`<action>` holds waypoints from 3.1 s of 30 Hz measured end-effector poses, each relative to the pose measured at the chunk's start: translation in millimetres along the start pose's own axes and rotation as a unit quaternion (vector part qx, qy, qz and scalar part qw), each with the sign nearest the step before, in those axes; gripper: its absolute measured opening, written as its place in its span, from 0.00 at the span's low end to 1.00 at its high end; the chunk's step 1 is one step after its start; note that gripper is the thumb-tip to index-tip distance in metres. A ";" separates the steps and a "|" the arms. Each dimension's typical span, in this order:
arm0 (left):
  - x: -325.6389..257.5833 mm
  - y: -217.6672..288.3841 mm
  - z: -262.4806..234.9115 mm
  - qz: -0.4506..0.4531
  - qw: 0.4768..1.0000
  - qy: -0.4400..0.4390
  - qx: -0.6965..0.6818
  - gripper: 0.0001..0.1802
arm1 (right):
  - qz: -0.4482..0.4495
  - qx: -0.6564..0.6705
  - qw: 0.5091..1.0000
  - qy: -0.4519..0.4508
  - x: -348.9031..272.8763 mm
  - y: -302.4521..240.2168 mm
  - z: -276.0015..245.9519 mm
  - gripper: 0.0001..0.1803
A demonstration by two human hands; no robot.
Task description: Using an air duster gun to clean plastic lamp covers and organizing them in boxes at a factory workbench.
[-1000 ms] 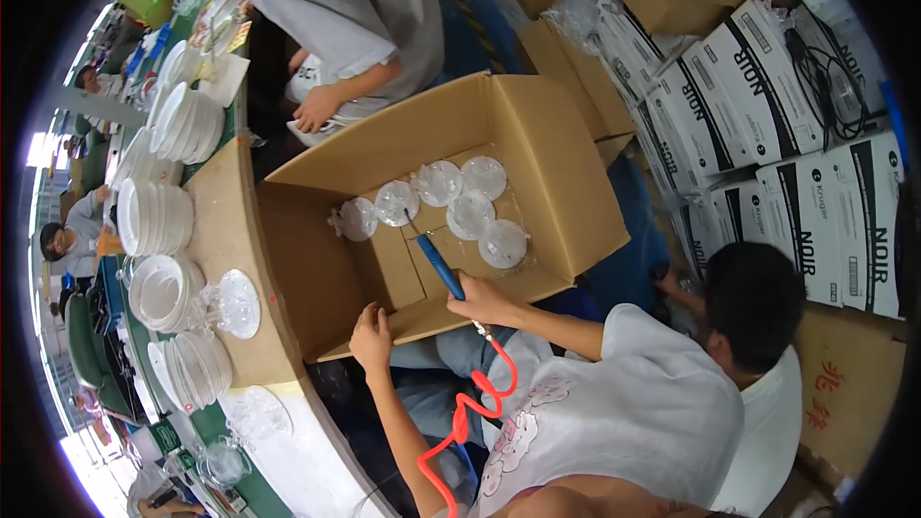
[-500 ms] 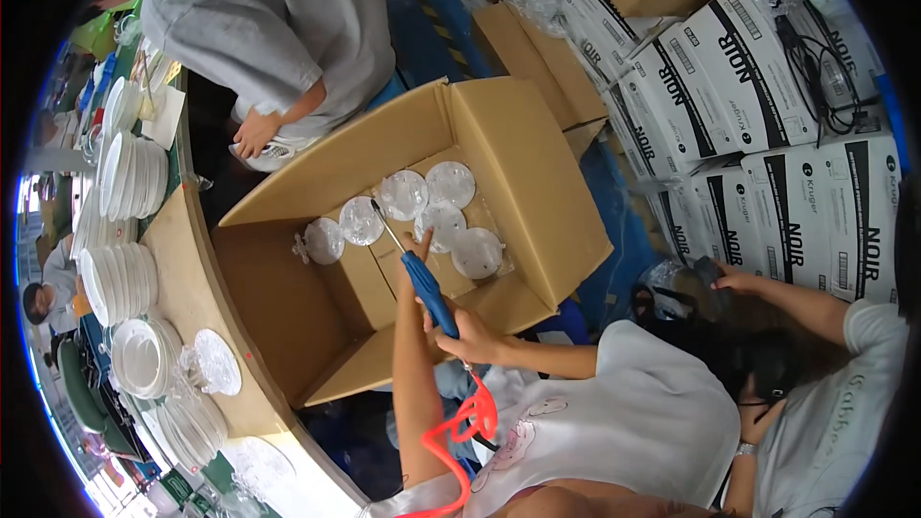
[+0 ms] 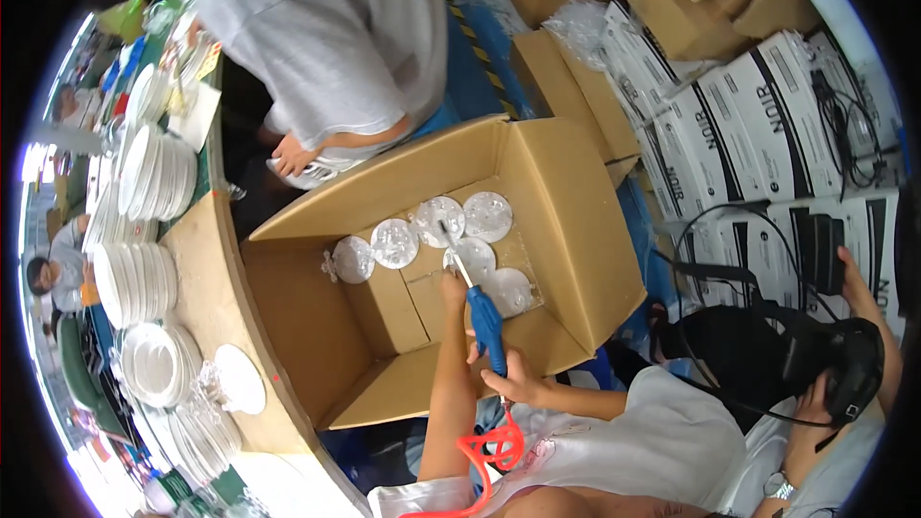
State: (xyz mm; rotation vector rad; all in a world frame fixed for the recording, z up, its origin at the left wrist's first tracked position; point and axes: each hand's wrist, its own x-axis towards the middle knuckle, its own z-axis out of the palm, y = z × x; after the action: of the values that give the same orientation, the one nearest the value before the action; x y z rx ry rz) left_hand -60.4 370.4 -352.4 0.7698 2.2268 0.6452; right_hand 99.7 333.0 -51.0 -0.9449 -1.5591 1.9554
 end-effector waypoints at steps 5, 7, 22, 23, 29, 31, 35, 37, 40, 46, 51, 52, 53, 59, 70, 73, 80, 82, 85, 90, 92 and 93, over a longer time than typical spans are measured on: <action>-14.6 34.4 -60.7 0.158 0.978 -0.048 0.129 0.15 | 0.042 0.086 0.995 0.032 3.0 31.9 -13.7 0.30; -20.5 28.8 -120.6 0.126 0.987 -0.026 0.098 0.16 | 0.061 0.102 0.993 -0.007 12.7 26.3 -12.4 0.28; -86.9 17.3 -263.6 0.099 0.933 0.336 -0.082 0.07 | 0.006 -0.284 0.911 -0.299 10.9 -29.4 8.1 0.20; -87.1 15.6 -269.5 0.097 0.931 0.335 -0.109 0.08 | 0.016 -0.282 0.910 -0.303 7.6 -34.3 10.8 0.19; -94.4 17.7 -265.1 0.092 0.932 0.346 -0.045 0.09 | -0.023 -0.350 0.903 -0.247 8.1 -18.7 9.3 0.17; -96.9 22.8 -267.3 0.075 0.937 0.338 -0.035 0.10 | -0.028 -0.336 0.904 -0.263 7.1 -20.0 9.0 0.18; -100.3 20.1 -273.1 0.097 0.921 0.378 -0.005 0.12 | -0.013 -0.332 0.906 -0.261 9.0 -23.4 11.6 0.19; -105.6 20.8 -274.9 0.099 0.913 0.396 -0.007 0.13 | 0.013 -0.339 0.900 -0.274 6.1 -33.2 15.6 0.19; -103.0 24.8 -277.9 0.085 0.912 0.400 -0.017 0.12 | -0.005 -0.330 0.902 -0.278 11.3 -35.9 16.1 0.21; -107.2 26.8 -278.8 0.064 0.914 0.400 -0.025 0.11 | -0.002 -0.322 0.904 -0.283 11.5 -45.2 19.8 0.19; -104.2 25.1 -282.2 0.075 0.894 0.435 -0.075 0.12 | -0.026 -0.332 0.900 -0.282 17.0 -43.6 18.0 0.17; -103.8 24.8 -282.0 0.073 0.895 0.434 -0.074 0.12 | -0.024 -0.330 0.900 -0.283 18.1 -44.0 18.6 0.17; -103.7 24.5 -281.7 0.082 0.883 0.455 -0.088 0.12 | -0.019 -0.333 0.903 -0.271 18.7 -45.4 19.1 0.17; -105.3 29.2 -291.9 0.035 0.866 0.467 -0.175 0.13 | -0.053 -0.342 0.900 -0.264 20.8 -46.9 17.7 0.16; -117.3 39.1 -291.7 0.109 0.858 0.462 -0.196 0.13 | 0.001 -0.313 0.922 -0.226 22.4 -65.4 9.6 0.15; -121.0 45.5 -293.1 0.058 0.890 0.416 -0.179 0.14 | -0.027 -0.345 0.908 -0.236 24.4 -62.8 5.5 0.15; -118.4 31.1 -297.9 0.074 0.864 0.474 -0.149 0.15 | -0.019 -0.357 0.895 -0.268 17.7 -41.1 4.5 0.14; -117.0 30.6 -298.0 0.078 0.858 0.482 -0.159 0.15 | -0.069 -0.375 0.884 -0.269 17.6 -35.3 8.2 0.15; -115.9 33.6 -296.0 0.062 0.858 0.473 -0.193 0.13 | -0.051 -0.354 0.887 -0.292 20.7 -31.7 17.3 0.14; -113.8 25.4 -288.9 0.074 0.873 0.465 -0.129 0.13 | -0.060 -0.350 0.896 -0.266 32.1 -33.6 34.0 0.12; -114.1 18.7 -288.2 0.105 0.851 0.483 -0.178 0.13 | -0.067 -0.353 0.896 -0.260 35.9 -35.7 37.3 0.11; -115.5 24.1 -288.4 0.105 0.851 0.482 -0.181 0.13 | -0.065 -0.355 0.896 -0.259 36.1 -39.0 36.6 0.11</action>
State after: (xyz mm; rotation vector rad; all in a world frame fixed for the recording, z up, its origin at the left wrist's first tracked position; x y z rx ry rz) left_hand -195.6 245.0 -101.2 0.5368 2.7354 1.8200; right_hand 46.1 345.0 -17.0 -0.5363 -2.6736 1.6179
